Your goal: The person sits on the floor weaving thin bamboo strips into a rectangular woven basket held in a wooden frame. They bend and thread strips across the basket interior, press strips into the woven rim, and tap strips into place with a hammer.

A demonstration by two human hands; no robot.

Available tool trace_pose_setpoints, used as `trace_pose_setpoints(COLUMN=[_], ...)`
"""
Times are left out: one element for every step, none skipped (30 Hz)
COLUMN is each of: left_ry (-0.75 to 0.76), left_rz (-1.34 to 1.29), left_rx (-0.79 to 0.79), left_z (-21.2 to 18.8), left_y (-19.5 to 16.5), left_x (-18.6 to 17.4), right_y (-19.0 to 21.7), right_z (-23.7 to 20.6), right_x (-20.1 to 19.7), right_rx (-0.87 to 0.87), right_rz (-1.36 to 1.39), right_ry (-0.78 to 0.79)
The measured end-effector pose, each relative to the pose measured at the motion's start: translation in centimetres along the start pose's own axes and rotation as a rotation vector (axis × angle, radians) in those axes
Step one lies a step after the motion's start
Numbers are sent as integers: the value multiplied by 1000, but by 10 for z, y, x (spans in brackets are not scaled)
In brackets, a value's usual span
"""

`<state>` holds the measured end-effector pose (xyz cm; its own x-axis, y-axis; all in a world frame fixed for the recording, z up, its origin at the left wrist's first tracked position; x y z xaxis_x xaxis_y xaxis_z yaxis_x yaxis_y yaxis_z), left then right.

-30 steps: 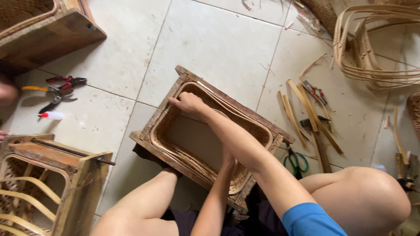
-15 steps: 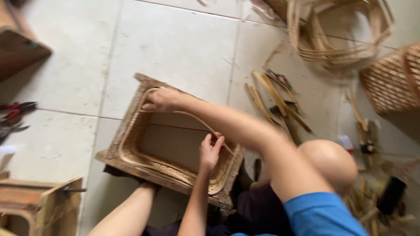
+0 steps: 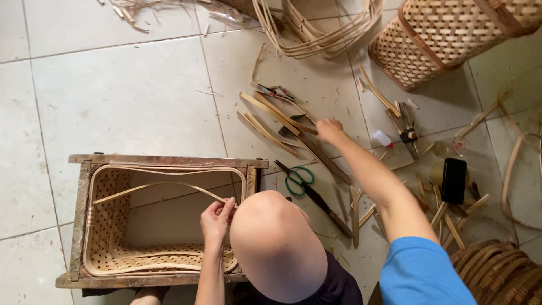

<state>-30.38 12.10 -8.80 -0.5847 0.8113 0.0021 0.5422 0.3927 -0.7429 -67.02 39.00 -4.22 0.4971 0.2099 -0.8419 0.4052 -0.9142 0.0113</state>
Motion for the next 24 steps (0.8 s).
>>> trace_pose_setpoints(left_ry=[-5,-15,-31,-50,-69,-88,-113,-140,-179,-216,-243,-269,-296,-286,-280,-275,-230,-182,-133,-204,-277,-196,-119,-82], left_rz=[14,23,26,129,230,330,440,547,578,612,668,723,777,770,765,762,784,804,819,740,663,351,38,-26], left_rx=[25,53,84,90,96,103,252,407,382,348,376,409,437,433,427,420,331,241,151,203,248,416,568,688], left_z=[-3,-7,-12,-18,-27,-36,-52,-68,-80,-94,-105,-116,-125,-129,-132,-133,-131,-127,-124,-125,-128,-132,-139,-147], left_y=[-2,-4,-6,-6,-4,-4,-14,-25,-20,-13,-14,-17,-21,-24,-30,-37,-38,-41,-44,-62,-78,-98,-116,-130], left_x=[1,1,0,0,-1,-3,-2,1,-2,-5,-6,-7,-9,-11,-15,-19,-23,-27,-29,-37,-44,-39,-40,-40], right_y=[-17,-26,-32,-39,-44,-42,-39,-34,-24,-12,7,31,68,111,147,189,239,289,348,389,437,474,497,517], right_z=[-10,-22,-29,-36,-38,-39,-43,-47,-49,-53,-61,-70,-96,-128,-137,-147,-162,-202,-210,-262,-251,-239,-252,-263], right_x=[12,17,24,27,25,7,-14,-41,-80,-119,-157,-196,-240,-273,-294,-309,-317,-327,-315,-311,-288,-256,-246,-232], right_rx=[25,46,63,77,89,48,6,-40,-135,-230,-313,-397,-609,-827,-900,-966,-1005,-1237,-1395,-1557,-1328,-1108,-1171,-1230], right_rz=[8,12,111,206,301,354,402,447,542,638,654,668,622,568,774,979,948,941,1312,792,825,833,834,839], right_ry=[-60,-121,-135,-153,-172,-230,-284,-344,-420,-485,-547,-612,-770,-915,-814,-698,-640,-752,-244,-707,-481,-238,-265,-284])
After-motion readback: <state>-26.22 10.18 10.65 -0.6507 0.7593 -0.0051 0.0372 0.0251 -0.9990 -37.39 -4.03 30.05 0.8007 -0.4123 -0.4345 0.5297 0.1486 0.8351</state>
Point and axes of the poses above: each hand's wrist, its own z-axis towards the middle knuckle, its own x-axis out of the palm, y = z × x, the point moved 10 cm from there along z, towards the middle knuckle, and after that the axes turned 5 degrees about z, right-handed, at the moved point
